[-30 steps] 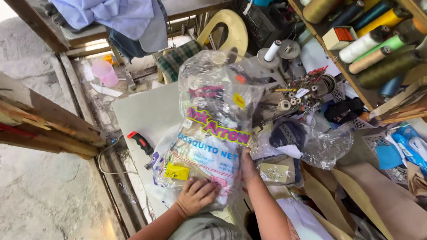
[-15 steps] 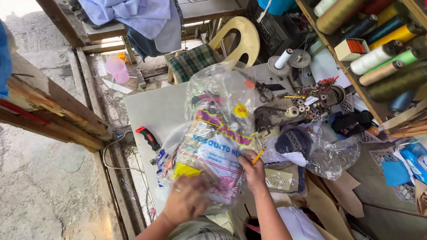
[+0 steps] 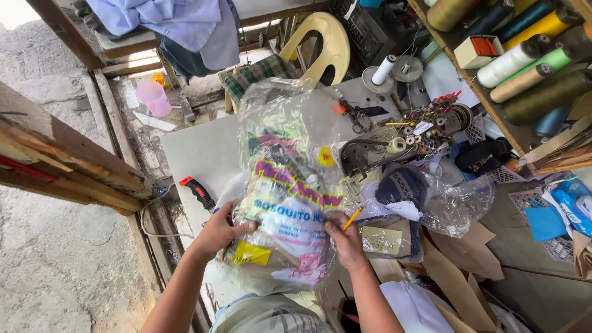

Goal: The person marks a large sheet of brown paper with a pencil and then uses scissors to cut along the drawn lines. After cutting, the person moves to a cluttered sewing station, picks up a plastic bag containing a mosquito net, and writes on the bag with the pencil.

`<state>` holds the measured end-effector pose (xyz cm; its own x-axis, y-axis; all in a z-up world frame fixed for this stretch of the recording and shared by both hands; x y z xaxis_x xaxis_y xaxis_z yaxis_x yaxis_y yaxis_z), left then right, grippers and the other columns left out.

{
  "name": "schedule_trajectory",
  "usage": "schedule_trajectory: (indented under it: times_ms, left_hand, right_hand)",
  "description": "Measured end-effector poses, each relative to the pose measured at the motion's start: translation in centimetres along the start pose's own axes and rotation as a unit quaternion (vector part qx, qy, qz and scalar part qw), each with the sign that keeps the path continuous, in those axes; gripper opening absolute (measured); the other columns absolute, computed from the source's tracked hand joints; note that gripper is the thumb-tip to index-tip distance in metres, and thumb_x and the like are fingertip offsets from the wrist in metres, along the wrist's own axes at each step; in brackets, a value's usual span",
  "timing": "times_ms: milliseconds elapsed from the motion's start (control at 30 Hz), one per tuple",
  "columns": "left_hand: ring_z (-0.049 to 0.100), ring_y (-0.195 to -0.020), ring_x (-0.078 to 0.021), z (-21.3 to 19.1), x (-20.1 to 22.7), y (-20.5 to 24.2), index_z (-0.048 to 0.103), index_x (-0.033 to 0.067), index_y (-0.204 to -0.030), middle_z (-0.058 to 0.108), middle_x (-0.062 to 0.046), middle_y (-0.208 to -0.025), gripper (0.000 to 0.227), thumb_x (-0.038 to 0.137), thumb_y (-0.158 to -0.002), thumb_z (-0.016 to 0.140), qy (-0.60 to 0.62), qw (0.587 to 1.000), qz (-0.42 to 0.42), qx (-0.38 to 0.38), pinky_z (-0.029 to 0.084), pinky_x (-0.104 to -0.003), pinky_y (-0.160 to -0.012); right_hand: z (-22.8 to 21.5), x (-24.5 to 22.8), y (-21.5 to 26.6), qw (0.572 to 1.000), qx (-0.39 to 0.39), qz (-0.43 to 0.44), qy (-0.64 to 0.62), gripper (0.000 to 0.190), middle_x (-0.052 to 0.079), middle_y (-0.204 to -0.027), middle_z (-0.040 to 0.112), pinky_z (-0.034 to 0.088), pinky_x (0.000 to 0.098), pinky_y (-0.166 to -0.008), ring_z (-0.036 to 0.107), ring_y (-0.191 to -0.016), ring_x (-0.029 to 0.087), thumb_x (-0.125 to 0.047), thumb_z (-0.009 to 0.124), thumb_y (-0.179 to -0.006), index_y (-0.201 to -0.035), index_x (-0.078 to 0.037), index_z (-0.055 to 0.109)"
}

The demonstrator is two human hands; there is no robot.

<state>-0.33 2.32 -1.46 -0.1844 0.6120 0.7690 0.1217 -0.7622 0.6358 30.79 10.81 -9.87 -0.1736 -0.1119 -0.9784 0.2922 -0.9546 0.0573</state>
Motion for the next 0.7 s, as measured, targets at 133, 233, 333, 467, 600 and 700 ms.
schedule_trajectory:
  times_ms: [133, 233, 333, 467, 600, 700]
  left_hand:
    - [0.071, -0.102, -0.0349, -0.6, -4.1, -2.5, 0.056, 0.0130, -0.146, 0.072, -0.021, -0.115, 0.091, 0.010, -0.065, 0.096, 0.099, 0.994, 0.050, -0.024, 0.057, -0.049, -0.094]
    - [0.073, -0.096, -0.0336, -1.7, -7.4, -4.4, 0.059, 0.0176, -0.139, 0.076, -0.018, -0.112, 0.081, -0.002, -0.068, 0.092, 0.153, 0.986, 0.056, -0.025, 0.058, -0.049, -0.090]
    - [0.076, -0.070, -0.0330, -2.2, -9.1, -5.3, 0.060, 0.0206, -0.130, 0.079, -0.016, -0.102, 0.073, -0.005, -0.069, 0.090, 0.160, 0.981, 0.097, -0.042, 0.056, -0.029, -0.043]
    - [0.075, -0.065, -0.0319, -2.8, -10.8, -6.2, 0.060, 0.0168, -0.129, 0.077, -0.018, -0.096, 0.072, -0.003, -0.067, 0.090, 0.174, 0.974, 0.138, -0.045, 0.055, -0.030, -0.040]
    - [0.072, -0.055, -0.0277, -3.0, -10.1, -5.8, 0.055, 0.0171, -0.132, 0.076, -0.017, -0.095, 0.069, 0.000, -0.073, 0.086, 0.184, 0.967, 0.167, -0.055, 0.048, -0.023, -0.028]
    - [0.070, -0.046, -0.0300, -3.2, -10.7, -5.7, 0.058, 0.0146, -0.133, 0.076, -0.021, -0.085, 0.065, 0.004, -0.075, 0.085, 0.213, 0.965, 0.147, -0.048, 0.047, -0.024, -0.025]
  right_hand:
    - [-1.1, 0.5, 0.8, 1.000, -0.028, 0.003, 0.007, 0.017, 0.008, -0.086, 0.077, 0.055, 0.0308, -0.075, 0.070, -0.082, 0.015, -0.003, 0.074, -0.090, -0.106, -0.007, 0.069]
    - [-3.6, 2.1, 0.6, 0.997, -0.073, 0.003, 0.039, 0.029, 0.014, -0.079, 0.079, 0.056, 0.0321, -0.069, 0.072, -0.073, 0.018, 0.003, 0.086, -0.077, -0.100, -0.003, 0.071]
    - [-1.3, -5.1, -0.2, 0.992, -0.079, 0.001, 0.101, 0.040, 0.021, -0.105, 0.078, 0.058, 0.0320, -0.066, 0.071, -0.064, 0.022, -0.020, 0.083, -0.084, -0.117, -0.003, 0.068]
    - [-0.3, -14.1, -3.3, 0.965, 0.056, -0.130, 0.220, 0.043, 0.009, -0.126, 0.068, 0.046, 0.0171, -0.058, 0.056, -0.059, 0.002, -0.020, 0.073, -0.092, -0.131, -0.006, 0.061]
    - [3.2, -19.5, -7.3, 0.922, -0.003, -0.249, 0.296, 0.060, 0.004, -0.148, 0.058, 0.038, 0.0114, -0.053, 0.044, -0.052, -0.006, -0.032, 0.080, -0.091, -0.143, -0.015, 0.056]
    - [5.8, -20.2, -9.5, 0.872, -0.111, -0.321, 0.354, 0.092, 0.029, -0.159, 0.037, 0.030, 0.0548, -0.121, 0.036, -0.147, 0.044, -0.063, 0.069, -0.090, -0.151, 0.000, 0.043]
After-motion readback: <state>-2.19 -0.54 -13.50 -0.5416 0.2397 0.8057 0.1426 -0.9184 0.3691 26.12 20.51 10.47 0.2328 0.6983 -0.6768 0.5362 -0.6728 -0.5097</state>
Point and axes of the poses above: each hand's wrist, its own y-axis away from the middle knuckle, its own z-axis out of the palm, x = y × z, the point moved 3 cm from there along -y, towards the middle knuckle
